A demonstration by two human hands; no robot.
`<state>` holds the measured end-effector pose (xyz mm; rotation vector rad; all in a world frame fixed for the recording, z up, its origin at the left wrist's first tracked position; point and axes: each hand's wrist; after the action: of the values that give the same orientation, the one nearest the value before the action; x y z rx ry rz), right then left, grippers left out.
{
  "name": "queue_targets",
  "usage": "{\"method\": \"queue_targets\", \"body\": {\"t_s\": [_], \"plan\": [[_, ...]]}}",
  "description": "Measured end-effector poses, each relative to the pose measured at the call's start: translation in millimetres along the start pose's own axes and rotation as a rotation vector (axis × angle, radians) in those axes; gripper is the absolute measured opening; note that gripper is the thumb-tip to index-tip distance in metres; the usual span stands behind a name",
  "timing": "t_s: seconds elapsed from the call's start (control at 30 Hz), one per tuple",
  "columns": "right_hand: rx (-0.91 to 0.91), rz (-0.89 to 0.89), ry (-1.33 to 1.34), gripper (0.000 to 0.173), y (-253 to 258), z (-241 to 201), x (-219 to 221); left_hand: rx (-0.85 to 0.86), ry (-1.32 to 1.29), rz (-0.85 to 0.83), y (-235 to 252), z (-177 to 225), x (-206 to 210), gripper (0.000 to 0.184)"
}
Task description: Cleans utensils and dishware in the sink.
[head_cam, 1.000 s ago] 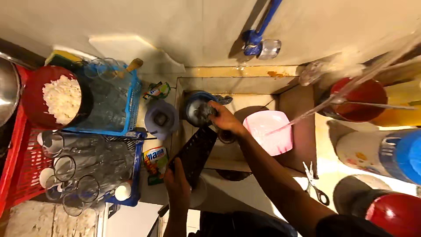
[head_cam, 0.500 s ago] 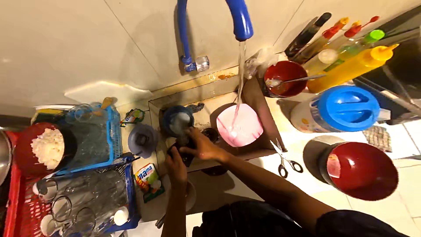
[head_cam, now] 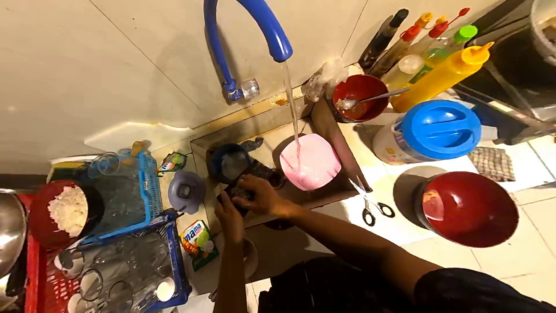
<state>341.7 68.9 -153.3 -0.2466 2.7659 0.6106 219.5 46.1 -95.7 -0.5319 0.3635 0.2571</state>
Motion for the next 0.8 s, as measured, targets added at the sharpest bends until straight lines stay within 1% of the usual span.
{"method": "queue_targets", "body": {"t_s": [0.03, 0.1, 0.13, 0.17, 0.2, 0.23, 0.27, 0.3, 0.37, 0.4, 0.43, 0.47, 0.5, 0.53, 0.6, 0.63, 0.67, 0.7, 0.77, 0.8], "plan": [[0.068, -0.008, -0.010, 0.038, 2, 11, -7, 0.014, 0.021, -0.006, -6, 2, -1, 0.047], [0.325, -0.095, -0.060, 0.039, 8, 51, -24, 0.023, 0.060, 0.006, -18, 4, 0, 0.047], [0.429, -0.081, -0.098, 0.039, 8, 76, -27, 0.021, 0.071, 0.010, -23, 4, 0, 0.047], [0.516, -0.056, -0.145, 0.042, 9, 93, -28, 0.020, 0.075, 0.018, -24, 4, 2, 0.047], [0.565, -0.049, -0.198, 0.046, 14, 97, -29, 0.021, 0.076, 0.026, -22, 3, 4, 0.047], [0.573, -0.037, -0.208, 0.048, 19, 88, -27, 0.024, 0.076, 0.030, -18, 3, 6, 0.048], [0.536, -0.033, -0.188, 0.048, 22, 69, -21, 0.027, 0.072, 0.031, -12, 1, 8, 0.048], [0.457, -0.042, -0.155, 0.048, 21, 44, -13, 0.025, 0.061, 0.027, -6, -1, 10, 0.048], [0.219, -0.056, -0.027, 0.049, 12, -2, 1, 0.018, 0.021, 0.023, 7, -7, 9, 0.046], [0.088, -0.039, 0.013, 0.049, 7, -10, 5, 0.010, -0.005, 0.015, 9, -6, 6, 0.046], [-0.013, -0.013, 0.042, 0.047, 2, -4, 6, 0.006, -0.022, 0.026, 10, -5, 2, 0.047], [-0.068, 0.011, 0.050, 0.044, -2, 12, 5, 0.002, -0.024, 0.042, 7, -3, -2, 0.048], [-0.057, 0.020, 0.037, 0.040, -5, 33, -1, 0.008, -0.001, 0.060, 2, 0, -6, 0.049], [0.028, 0.009, 0.007, 0.040, -5, 56, -9, 0.013, 0.036, 0.077, -4, 3, -10, 0.049], [0.287, -0.041, -0.047, 0.049, -2, 90, -21, 0.025, 0.116, 0.087, -11, 6, -13, 0.051], [0.362, -0.044, -0.055, 0.052, 3, 91, -21, 0.031, 0.128, 0.076, -10, 7, -11, 0.051], [0.355, -0.039, -0.068, 0.052, 9, 80, -17, 0.038, 0.115, 0.071, -6, 6, -8, 0.051], [0.293, -0.035, -0.067, 0.050, 11, 60, -10, 0.034, 0.090, 0.068, -1, 4, -4, 0.051], [0.048, -0.030, 0.006, 0.044, 3, 11, 6, 0.010, 0.033, 0.046, 6, -1, -2, 0.050], [-0.079, -0.031, 0.033, 0.044, 1, -3, 9, -0.008, 0.005, 0.013, 8, 0, -7, 0.051]]}}
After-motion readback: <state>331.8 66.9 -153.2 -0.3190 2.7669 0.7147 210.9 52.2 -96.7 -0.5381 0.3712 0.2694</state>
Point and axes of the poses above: each hand's wrist, its own y-axis towards the middle knuckle, its own x-axis out of the palm, z = x × y, and after that the axes turned 14 degrees about -x, right-handed
